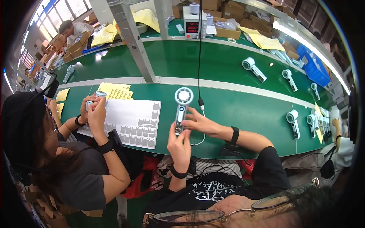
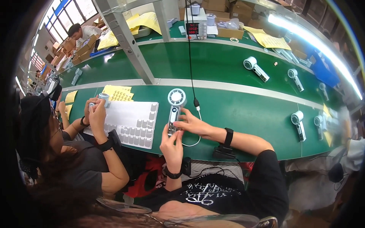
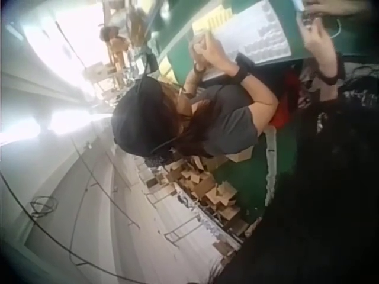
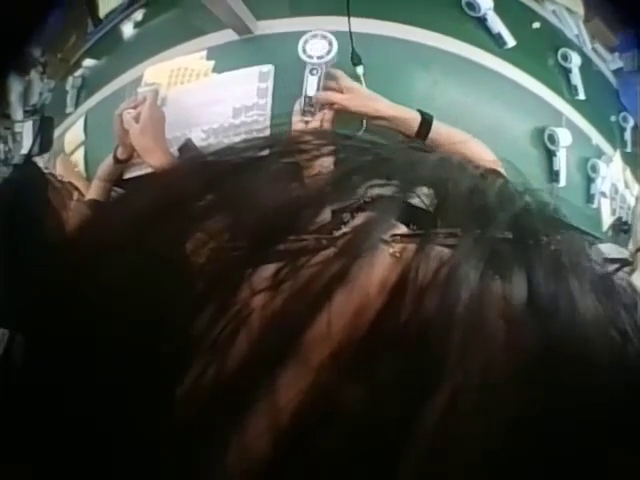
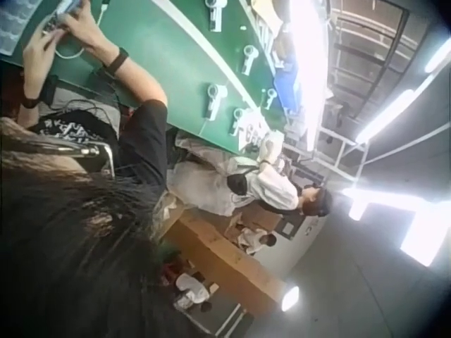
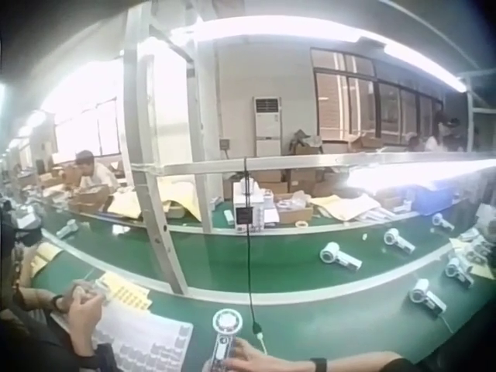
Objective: The person picks up a handheld fan, plugs a cable into its base, and presses a button to test it. After unplugging the cable, the person places the fan onto the conveyor belt and repeats the process.
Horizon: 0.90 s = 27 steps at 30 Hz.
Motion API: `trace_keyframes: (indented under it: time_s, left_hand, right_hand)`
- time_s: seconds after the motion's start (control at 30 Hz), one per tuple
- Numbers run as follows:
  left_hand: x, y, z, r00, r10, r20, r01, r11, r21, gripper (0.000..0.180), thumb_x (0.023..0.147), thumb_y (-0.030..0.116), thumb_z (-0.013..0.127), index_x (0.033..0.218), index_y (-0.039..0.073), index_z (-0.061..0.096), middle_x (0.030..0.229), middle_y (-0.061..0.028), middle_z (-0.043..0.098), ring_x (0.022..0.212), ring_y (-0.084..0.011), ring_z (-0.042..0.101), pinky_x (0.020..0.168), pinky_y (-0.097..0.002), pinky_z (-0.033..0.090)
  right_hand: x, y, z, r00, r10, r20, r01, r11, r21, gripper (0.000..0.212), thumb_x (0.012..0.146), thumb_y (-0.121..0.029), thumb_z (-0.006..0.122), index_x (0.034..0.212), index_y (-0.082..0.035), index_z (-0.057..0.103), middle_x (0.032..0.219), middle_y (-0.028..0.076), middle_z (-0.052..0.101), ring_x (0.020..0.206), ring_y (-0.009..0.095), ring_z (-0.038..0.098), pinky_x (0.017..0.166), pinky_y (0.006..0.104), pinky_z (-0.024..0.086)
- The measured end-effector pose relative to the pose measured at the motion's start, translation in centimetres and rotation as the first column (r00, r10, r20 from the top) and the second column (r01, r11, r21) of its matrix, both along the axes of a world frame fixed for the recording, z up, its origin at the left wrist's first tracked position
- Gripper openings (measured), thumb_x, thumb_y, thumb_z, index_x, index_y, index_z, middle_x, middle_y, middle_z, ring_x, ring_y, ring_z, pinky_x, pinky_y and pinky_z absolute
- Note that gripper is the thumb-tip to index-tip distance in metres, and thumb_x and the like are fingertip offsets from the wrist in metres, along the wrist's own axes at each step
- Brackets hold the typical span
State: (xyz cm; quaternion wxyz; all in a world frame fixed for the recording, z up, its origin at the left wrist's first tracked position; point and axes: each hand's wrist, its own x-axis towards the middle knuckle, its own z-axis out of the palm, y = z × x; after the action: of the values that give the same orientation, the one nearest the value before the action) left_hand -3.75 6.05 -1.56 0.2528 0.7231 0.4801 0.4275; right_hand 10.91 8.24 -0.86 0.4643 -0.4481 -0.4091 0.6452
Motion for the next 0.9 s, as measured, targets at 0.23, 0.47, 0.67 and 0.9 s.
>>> trace_keyframes:
  time_s: [0.23, 0.47, 0.67, 0.9]
  left_hand:
    - [0.8, -3.6, 5.0, 0.978, -0.195, 0.07, 0.157, 0.918, 0.364, 0.009, 0.085, 0.01, 0.068, 0.089, 0.003, 0.072, 0.119, -0.0247, 0.058, 0.096, -0.0321, 0.065, 0.081, -0.0389, 0.051]
    - [2.4, -4.9, 4.3, 0.811, -0.504, 0.295, 0.498, 0.861, 0.101, 0.008, 0.09, 0.006, 0.06, 0.087, -0.001, 0.063, 0.093, -0.0134, 0.065, 0.074, -0.0231, 0.064, 0.064, -0.0309, 0.049]
    - [6.2, -6.4, 5.0, 0.728, -0.565, 0.388, 0.639, 0.765, -0.086, 0.006, 0.092, 0.004, 0.056, 0.09, -0.002, 0.057, 0.076, -0.0123, 0.062, 0.065, -0.0267, 0.06, 0.057, -0.0344, 0.044]
    - [7.0, -6.4, 4.1, 0.774, -0.565, 0.286, 0.597, 0.801, -0.034, 0.007, 0.092, 0.003, 0.056, 0.088, -0.002, 0.058, 0.073, -0.0114, 0.062, 0.055, -0.0199, 0.055, 0.051, -0.03, 0.041]
  right_hand:
    - [1.6, -5.8, 3.9, 0.976, -0.095, -0.197, 0.171, 0.891, 0.42, 0.077, 0.093, -0.008, 0.054, 0.149, -0.011, 0.002, 0.118, 0.011, 0.048, 0.121, 0.028, 0.05, 0.1, 0.0474, 0.045]
    - [5.6, -10.8, 5.8, 0.75, -0.283, -0.598, 0.481, 0.854, 0.2, 0.078, 0.087, -0.018, 0.061, 0.149, -0.011, 0.013, 0.105, 0.007, 0.046, 0.097, 0.019, 0.052, 0.088, 0.0518, 0.052]
    - [5.2, -12.1, 3.5, 0.609, -0.354, -0.709, 0.571, 0.817, 0.082, 0.075, 0.088, -0.022, 0.06, 0.149, -0.012, 0.017, 0.105, 0.007, 0.045, 0.094, 0.018, 0.051, 0.086, 0.0494, 0.053]
    - [4.9, -12.2, 3.0, 0.612, -0.465, -0.64, 0.704, 0.689, 0.173, 0.073, 0.087, -0.012, 0.06, 0.147, -0.01, 0.017, 0.102, 0.006, 0.045, 0.092, 0.016, 0.051, 0.081, 0.0438, 0.053]
